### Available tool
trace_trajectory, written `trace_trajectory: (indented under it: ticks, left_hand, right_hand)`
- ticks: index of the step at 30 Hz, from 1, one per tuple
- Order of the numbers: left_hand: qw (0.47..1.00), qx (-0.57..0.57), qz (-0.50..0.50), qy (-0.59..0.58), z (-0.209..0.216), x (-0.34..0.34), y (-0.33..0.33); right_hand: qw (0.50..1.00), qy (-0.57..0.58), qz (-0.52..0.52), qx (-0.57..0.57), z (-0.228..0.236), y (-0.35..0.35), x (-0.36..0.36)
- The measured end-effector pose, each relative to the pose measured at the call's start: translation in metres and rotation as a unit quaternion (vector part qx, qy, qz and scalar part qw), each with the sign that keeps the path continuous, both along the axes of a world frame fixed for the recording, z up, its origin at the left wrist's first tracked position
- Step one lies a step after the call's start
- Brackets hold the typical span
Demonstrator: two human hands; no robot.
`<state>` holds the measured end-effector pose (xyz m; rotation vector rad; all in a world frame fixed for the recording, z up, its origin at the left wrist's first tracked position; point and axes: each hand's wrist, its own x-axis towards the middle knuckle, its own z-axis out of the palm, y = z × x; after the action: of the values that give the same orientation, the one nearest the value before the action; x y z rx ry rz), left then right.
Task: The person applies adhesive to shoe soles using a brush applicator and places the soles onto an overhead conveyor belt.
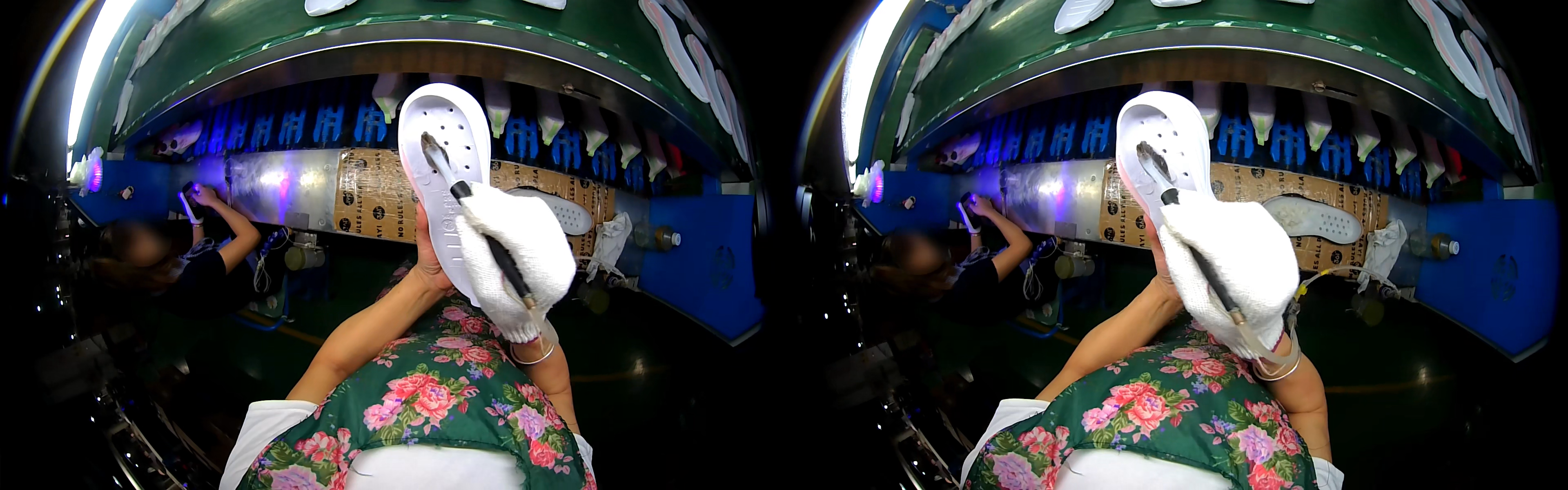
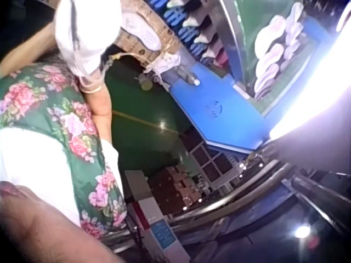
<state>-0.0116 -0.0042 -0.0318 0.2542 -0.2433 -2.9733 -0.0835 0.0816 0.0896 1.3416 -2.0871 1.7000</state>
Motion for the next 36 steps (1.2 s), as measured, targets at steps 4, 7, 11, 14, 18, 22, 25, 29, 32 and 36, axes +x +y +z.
trace_trajectory:
  ticks: [4, 7, 11, 14, 18, 22, 25, 29, 32, 36]
  left_hand:
    - [0.975, 0.180, -0.021, 0.131, -0.013, -0.004, -0.003]
    - [0.990, 0.083, -0.008, 0.116, -0.003, -0.008, -0.009]
    - [0.983, 0.102, -0.009, 0.151, -0.004, -0.009, -0.012]
    - [0.982, 0.071, 0.005, 0.176, 0.005, -0.014, -0.017]
    - [0.984, 0.049, 0.006, 0.172, 0.006, -0.019, -0.026]
    - [0.982, 0.045, -0.040, 0.178, 0.002, -0.024, -0.033]
    - [0.995, 0.007, 0.027, 0.095, 0.012, -0.019, -0.036]
    - [0.983, 0.009, -0.057, 0.173, 0.007, -0.026, -0.047]
    - [0.985, -0.002, -0.058, 0.163, 0.017, -0.026, -0.047]
    - [0.978, 0.006, -0.068, 0.198, 0.013, -0.034, -0.053]
  right_hand:
    - [0.994, -0.079, 0.067, -0.036, -0.007, 0.003, 0.006]
    - [0.996, -0.084, -0.014, -0.006, -0.006, 0.008, 0.004]
    - [0.997, 0.054, 0.050, 0.004, -0.011, 0.005, 0.002]
    - [0.995, -0.074, 0.056, -0.031, -0.012, 0.012, -0.001]
    - [0.998, 0.049, 0.029, 0.021, -0.013, 0.017, -0.002]
    - [0.987, -0.053, 0.149, -0.009, -0.019, 0.015, -0.002]
    - [0.997, -0.044, 0.066, -0.004, -0.021, 0.025, -0.007]
    - [0.990, 0.056, 0.130, -0.001, -0.039, 0.021, -0.001]
    - [0.962, -0.107, 0.249, 0.016, -0.026, 0.031, -0.013]
    - [0.991, 0.026, 0.115, 0.056, -0.024, 0.040, -0.016]
